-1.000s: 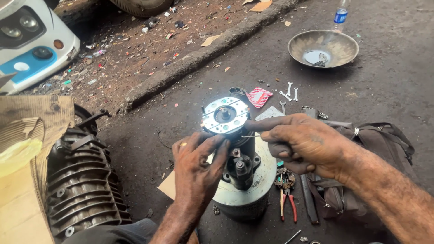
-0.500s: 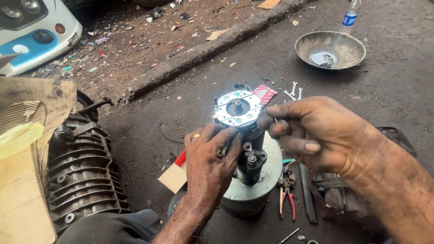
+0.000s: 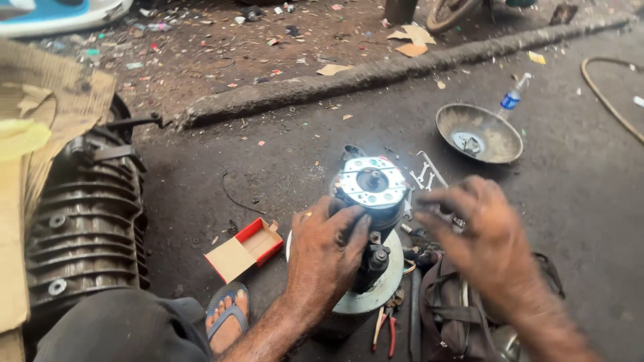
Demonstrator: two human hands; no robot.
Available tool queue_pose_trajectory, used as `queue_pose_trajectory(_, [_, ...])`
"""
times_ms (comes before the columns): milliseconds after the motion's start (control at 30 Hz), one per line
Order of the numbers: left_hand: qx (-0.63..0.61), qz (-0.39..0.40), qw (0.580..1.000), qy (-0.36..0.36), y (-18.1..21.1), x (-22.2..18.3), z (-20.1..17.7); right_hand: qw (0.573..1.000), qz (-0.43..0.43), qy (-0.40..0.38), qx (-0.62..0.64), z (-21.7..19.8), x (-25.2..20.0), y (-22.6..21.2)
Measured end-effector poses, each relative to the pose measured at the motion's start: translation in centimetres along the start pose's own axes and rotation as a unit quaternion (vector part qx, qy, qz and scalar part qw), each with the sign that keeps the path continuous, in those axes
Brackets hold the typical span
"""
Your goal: The person sits on the ground reassembling an automotive starter motor. They fit the end cap with brushes onto the housing, align it, and use a hex key to tighten bolts, working the fasteners around the flange by hand.
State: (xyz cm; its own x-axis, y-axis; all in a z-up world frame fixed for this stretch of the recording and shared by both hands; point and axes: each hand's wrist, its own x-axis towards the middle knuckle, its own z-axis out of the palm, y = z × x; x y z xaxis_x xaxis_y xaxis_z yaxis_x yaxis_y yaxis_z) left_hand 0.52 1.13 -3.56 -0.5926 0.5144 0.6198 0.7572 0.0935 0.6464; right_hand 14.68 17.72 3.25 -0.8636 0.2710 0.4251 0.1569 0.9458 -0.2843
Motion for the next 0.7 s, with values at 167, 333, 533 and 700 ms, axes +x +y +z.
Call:
queue_pose_trajectory(167, [-0.031,-0.005,0.999,0.014,0.3,-0.1,0.2,0.98,-0.125,0.144,-0.064,3.3,-0.8,-1.3])
queue_pose_trajectory(333, [-0.047,-0.027,0.999,-0.006,0.3,0.0,0.1,0.968,-0.187,0.144,-0.079,3.1,0.1,-1.0])
queue_pose_trajectory(533, [-0.047,-0.027,0.998,-0.031,0.0,0.1,0.0,0.963,-0.217,0.105,-0.117,2.3,1.1,-0.7])
queue_pose_trajectory(700, [-0.04,-0.017,0.998,-0.035,-0.1,0.2,0.1,0.956,-0.242,0.071,-0.147,1.7,1.5,-0.6])
